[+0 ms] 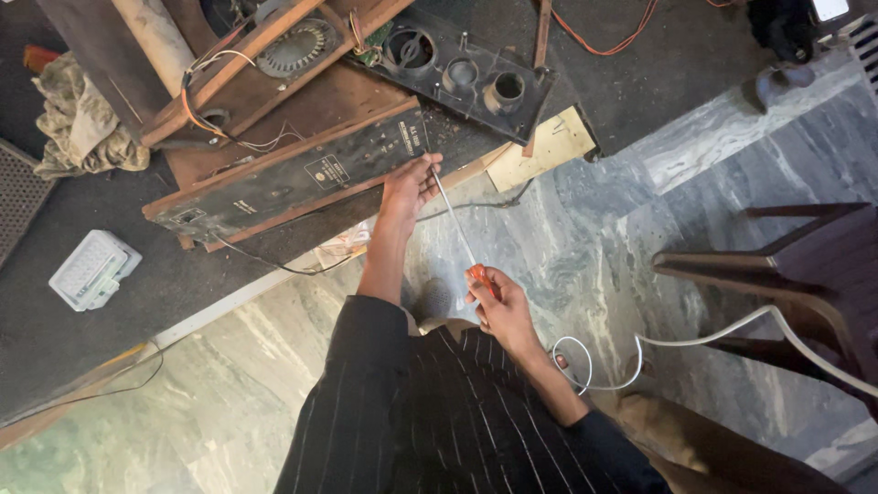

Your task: The person uses a screwdriver to remove screws from the back panel of a wooden electronic device. They then lift the panel to reveal the internal components, including a fan and circuit board, and briefly adjust the fan.

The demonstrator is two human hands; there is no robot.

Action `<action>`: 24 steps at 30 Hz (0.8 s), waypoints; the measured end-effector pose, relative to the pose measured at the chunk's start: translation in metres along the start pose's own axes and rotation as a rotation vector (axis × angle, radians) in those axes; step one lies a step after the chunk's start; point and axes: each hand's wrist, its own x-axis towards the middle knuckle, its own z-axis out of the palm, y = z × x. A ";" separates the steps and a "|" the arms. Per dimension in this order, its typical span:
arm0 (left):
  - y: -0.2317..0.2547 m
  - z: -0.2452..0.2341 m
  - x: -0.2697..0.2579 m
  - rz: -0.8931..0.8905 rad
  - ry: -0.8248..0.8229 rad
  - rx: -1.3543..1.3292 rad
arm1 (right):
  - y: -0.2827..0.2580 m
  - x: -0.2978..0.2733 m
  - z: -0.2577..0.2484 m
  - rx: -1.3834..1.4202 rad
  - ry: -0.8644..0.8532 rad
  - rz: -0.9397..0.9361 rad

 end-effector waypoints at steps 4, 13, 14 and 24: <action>0.004 0.005 -0.002 0.009 0.031 0.016 | -0.005 0.004 -0.001 0.025 -0.006 0.012; 0.012 0.022 -0.011 -0.032 0.156 0.022 | -0.013 0.002 -0.005 -0.042 0.011 -0.030; 0.013 0.021 -0.012 -0.018 0.140 -0.015 | -0.015 0.002 -0.005 -0.046 0.009 -0.034; -0.001 0.017 0.002 0.002 0.220 -0.097 | -0.025 0.000 0.000 0.047 -0.017 0.004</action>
